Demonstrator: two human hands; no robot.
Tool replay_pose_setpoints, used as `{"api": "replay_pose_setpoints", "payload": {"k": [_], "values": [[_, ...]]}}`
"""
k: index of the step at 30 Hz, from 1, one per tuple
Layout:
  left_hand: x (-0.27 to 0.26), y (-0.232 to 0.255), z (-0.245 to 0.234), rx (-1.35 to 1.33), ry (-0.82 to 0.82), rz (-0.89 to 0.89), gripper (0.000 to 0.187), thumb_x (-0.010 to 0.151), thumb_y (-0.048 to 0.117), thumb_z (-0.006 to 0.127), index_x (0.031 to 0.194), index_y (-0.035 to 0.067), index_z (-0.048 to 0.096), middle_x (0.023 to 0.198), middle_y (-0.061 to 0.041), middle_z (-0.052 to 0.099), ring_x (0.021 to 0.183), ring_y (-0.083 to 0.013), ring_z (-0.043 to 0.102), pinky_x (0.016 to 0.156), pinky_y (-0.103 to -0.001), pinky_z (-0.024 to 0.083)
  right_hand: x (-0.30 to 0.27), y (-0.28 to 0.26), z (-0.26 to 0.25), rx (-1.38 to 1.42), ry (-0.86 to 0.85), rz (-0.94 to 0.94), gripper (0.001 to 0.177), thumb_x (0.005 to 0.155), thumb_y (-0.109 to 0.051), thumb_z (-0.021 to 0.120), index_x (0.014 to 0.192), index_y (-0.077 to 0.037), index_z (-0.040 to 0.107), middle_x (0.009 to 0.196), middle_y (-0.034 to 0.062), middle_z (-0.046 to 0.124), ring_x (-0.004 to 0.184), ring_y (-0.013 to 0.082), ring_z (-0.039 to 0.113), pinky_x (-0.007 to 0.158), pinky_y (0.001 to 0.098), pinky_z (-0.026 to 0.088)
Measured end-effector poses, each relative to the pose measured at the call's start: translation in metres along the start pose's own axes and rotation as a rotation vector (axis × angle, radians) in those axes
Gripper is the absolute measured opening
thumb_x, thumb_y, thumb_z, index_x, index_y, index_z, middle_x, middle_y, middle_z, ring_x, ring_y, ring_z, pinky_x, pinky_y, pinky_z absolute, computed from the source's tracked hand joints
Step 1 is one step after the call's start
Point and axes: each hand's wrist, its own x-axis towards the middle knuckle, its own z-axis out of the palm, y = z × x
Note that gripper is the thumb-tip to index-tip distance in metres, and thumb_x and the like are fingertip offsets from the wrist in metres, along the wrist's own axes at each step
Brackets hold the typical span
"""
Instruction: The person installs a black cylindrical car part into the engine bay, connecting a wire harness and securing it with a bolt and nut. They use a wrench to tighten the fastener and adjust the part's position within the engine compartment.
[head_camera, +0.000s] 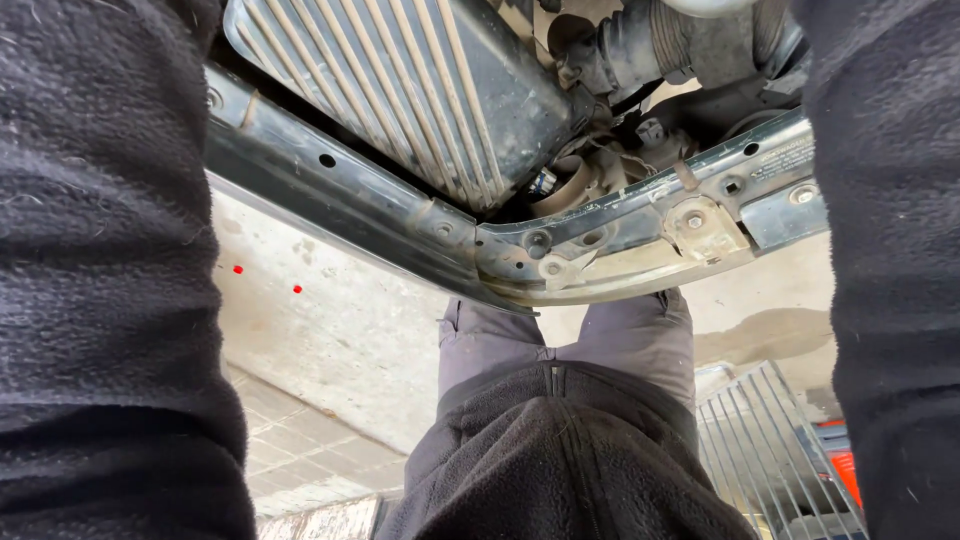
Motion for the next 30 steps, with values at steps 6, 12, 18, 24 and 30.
{"api": "replay_pose_setpoints", "payload": {"k": [6,12,18,24,30], "values": [[-0.077,-0.046,-0.002,0.003,-0.003,-0.034,0.015,0.1,0.015,0.076,0.092,0.004,0.07,0.079,-0.012,0.061,0.069,-0.0309,0.061,0.064,-0.044,0.048,-0.044,-0.011,0.009,0.017,0.008,0.012,0.002,0.104,-0.001,0.072,0.103,-0.002,0.073,0.089,0.0099,0.072,0.077,0.0244,0.07,0.07,0.0368,0.055],[-0.101,-0.054,-0.016,0.005,0.0,-0.059,0.016,0.1,0.015,0.076,0.091,0.004,0.069,0.077,-0.012,0.06,0.068,-0.0311,0.06,0.063,-0.045,0.047,-0.064,-0.019,0.014,0.027,0.024,0.021,0.002,0.103,-0.001,0.072,0.102,-0.002,0.072,0.088,0.0097,0.072,0.076,0.0238,0.07,0.069,0.0364,0.055],[-0.109,-0.053,-0.024,0.003,-0.005,-0.071,0.017,0.1,0.015,0.076,0.089,0.004,0.069,0.076,-0.012,0.06,0.066,-0.0313,0.06,0.062,-0.045,0.047,-0.077,-0.019,0.013,0.035,0.051,0.04,0.002,0.103,0.0,0.072,0.101,-0.002,0.072,0.086,0.0096,0.072,0.075,0.0233,0.07,0.068,0.0359,0.055],[-0.119,-0.05,-0.032,-0.002,-0.022,-0.093,0.018,0.1,0.015,0.075,0.088,0.004,0.068,0.074,-0.012,0.06,0.065,-0.0316,0.059,0.061,-0.045,0.046,-0.084,-0.017,0.012,0.051,0.07,0.069,0.003,0.102,0.0,0.072,0.1,-0.002,0.072,0.085,0.0094,0.072,0.074,0.0227,0.07,0.067,0.0355,0.055],[-0.126,-0.048,-0.039,-0.005,-0.032,-0.122,0.019,0.1,0.015,0.075,0.087,0.003,0.068,0.073,-0.013,0.059,0.063,-0.0319,0.059,0.06,-0.046,0.046,-0.078,-0.018,0.009,0.066,0.082,0.091,0.003,0.102,0.0,0.073,0.099,-0.001,0.072,0.083,0.0092,0.072,0.072,0.0222,0.071,0.066,0.0351,0.055]]}}
